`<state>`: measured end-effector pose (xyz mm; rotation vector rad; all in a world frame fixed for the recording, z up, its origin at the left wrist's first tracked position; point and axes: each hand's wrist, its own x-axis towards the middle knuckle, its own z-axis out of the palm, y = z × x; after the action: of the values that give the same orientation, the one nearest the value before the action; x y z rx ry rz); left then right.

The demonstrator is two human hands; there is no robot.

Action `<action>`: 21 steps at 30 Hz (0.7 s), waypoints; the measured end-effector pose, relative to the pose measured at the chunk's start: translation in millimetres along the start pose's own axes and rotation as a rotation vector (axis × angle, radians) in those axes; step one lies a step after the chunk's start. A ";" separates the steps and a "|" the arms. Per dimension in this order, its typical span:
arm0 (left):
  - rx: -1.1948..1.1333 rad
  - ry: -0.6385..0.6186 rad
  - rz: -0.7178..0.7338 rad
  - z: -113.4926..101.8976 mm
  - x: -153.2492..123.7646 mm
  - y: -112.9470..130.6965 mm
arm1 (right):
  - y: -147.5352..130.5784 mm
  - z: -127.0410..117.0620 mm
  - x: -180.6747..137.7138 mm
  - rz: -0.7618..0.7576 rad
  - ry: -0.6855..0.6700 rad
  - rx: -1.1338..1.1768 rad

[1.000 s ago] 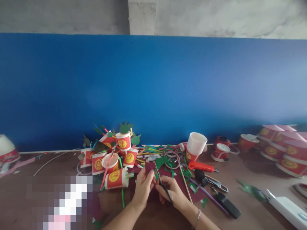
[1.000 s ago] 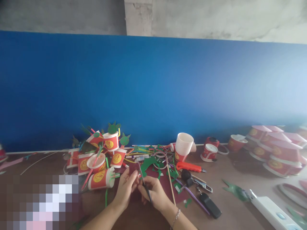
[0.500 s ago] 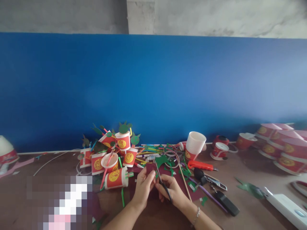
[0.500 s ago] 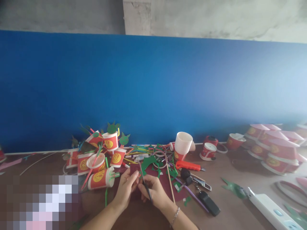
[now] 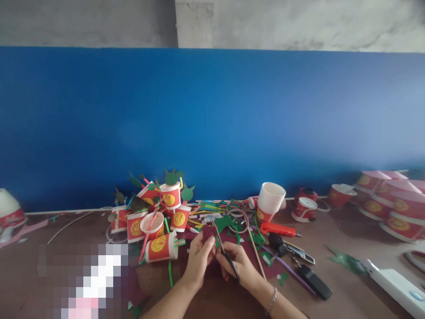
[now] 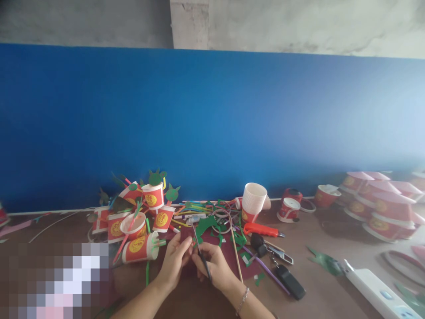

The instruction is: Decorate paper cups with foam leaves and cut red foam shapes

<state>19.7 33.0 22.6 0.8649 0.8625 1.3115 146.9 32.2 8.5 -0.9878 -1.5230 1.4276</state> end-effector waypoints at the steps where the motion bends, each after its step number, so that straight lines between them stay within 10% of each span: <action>1: -0.003 0.000 -0.001 -0.3 0.0 -0.2 | 0.0 -0.2 0.1 0.000 -0.001 -0.003; 21: -0.041 0.057 -0.016 -4.2 1.7 -3.1 | 0.4 -2.1 -0.3 0.020 -0.006 -0.010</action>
<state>17.3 34.7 17.9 0.7902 0.8828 1.3405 148.9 32.7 8.2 -1.0087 -1.5296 1.4392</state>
